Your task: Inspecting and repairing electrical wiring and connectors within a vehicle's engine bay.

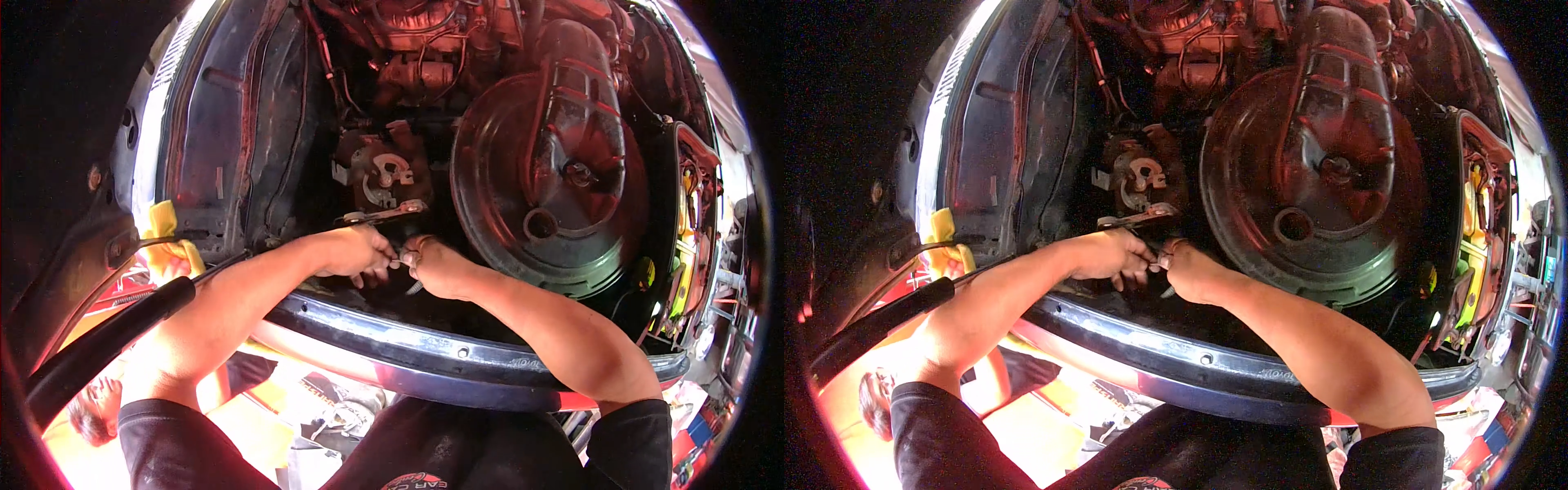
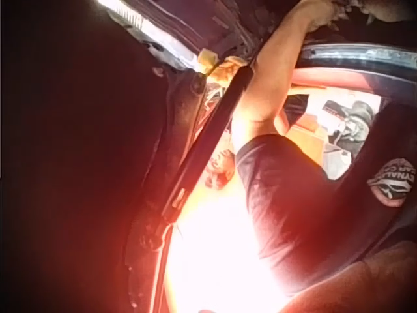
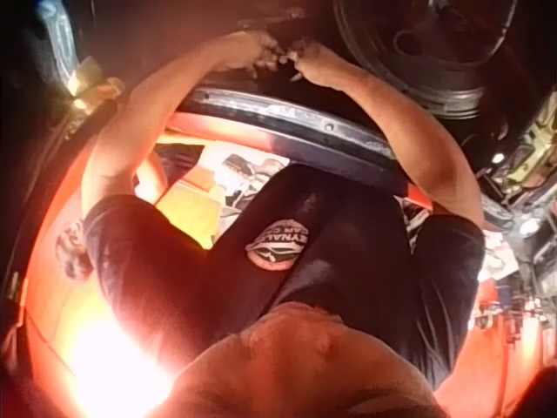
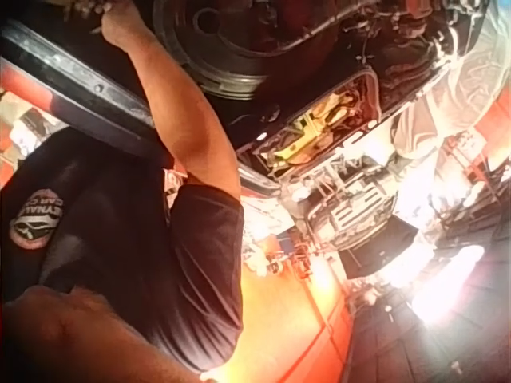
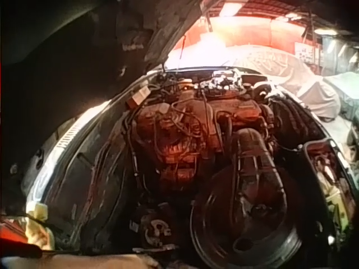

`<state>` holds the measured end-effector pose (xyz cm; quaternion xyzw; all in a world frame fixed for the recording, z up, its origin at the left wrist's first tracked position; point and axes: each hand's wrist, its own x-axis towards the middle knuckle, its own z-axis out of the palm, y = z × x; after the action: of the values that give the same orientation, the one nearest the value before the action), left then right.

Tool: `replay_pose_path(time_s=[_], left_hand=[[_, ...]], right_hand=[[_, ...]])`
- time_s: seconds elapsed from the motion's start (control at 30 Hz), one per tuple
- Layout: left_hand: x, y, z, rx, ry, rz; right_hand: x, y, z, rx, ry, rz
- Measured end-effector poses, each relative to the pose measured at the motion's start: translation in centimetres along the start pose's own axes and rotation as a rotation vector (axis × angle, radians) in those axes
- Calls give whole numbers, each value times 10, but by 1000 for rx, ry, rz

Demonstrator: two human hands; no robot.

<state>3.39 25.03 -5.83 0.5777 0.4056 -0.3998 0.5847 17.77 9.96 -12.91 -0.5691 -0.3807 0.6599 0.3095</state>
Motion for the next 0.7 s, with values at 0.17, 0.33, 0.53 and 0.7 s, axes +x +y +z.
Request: replay_pose_path(time_s=[0.17,0.33,0.53,0.7], left_hand=[[4,3,-3,-178,-33,-139],[9,2,-2,-182,-38,-70],[5,1,4,-181,17,-8],[-6,10,9,-98,105,50]], right_hand=[[-3,-10,-2,-23,-15,17],[0,-1,1,0,-5,-95],[-4,-10,1,33,9,26],[-2,-7,1,-12,60,27]])
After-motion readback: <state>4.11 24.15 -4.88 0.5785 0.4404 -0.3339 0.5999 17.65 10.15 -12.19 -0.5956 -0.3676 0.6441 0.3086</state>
